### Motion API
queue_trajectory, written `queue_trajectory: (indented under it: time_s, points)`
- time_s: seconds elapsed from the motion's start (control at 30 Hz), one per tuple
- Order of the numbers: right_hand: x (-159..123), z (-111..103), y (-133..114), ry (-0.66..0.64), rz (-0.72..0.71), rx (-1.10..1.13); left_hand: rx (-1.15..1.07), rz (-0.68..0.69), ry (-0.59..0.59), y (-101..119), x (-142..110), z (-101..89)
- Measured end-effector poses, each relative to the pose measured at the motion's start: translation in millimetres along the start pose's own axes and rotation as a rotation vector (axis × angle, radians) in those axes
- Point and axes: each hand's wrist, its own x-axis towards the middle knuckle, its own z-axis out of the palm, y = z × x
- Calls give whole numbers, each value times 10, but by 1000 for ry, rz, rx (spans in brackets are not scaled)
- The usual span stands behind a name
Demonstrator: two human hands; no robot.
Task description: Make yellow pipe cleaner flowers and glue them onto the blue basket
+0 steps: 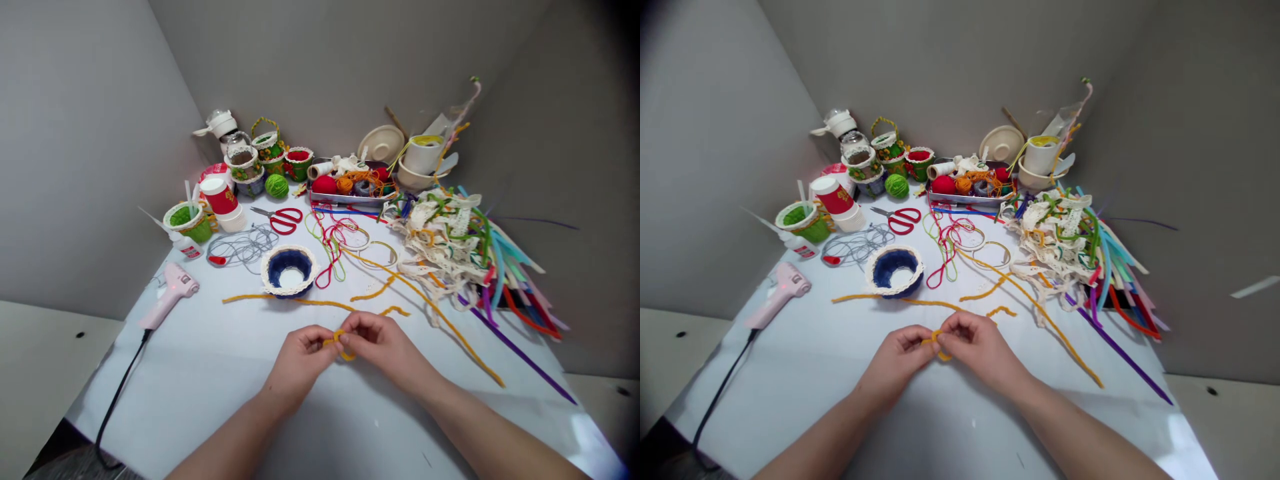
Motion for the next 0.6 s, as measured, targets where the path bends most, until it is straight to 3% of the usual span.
queue_trajectory:
  time_s: [0.1, 0.4, 0.6]
  points:
    - [4, 24, 34, 18, 2, 43, -16, 35, -15, -11, 1, -5]
    - [-44, 78, 19, -174, 232, 518, -93, 38, -200, 68, -33, -50]
    - [-22, 107, 58, -71, 188, 566, -112, 37, -109, -2, -6, -44]
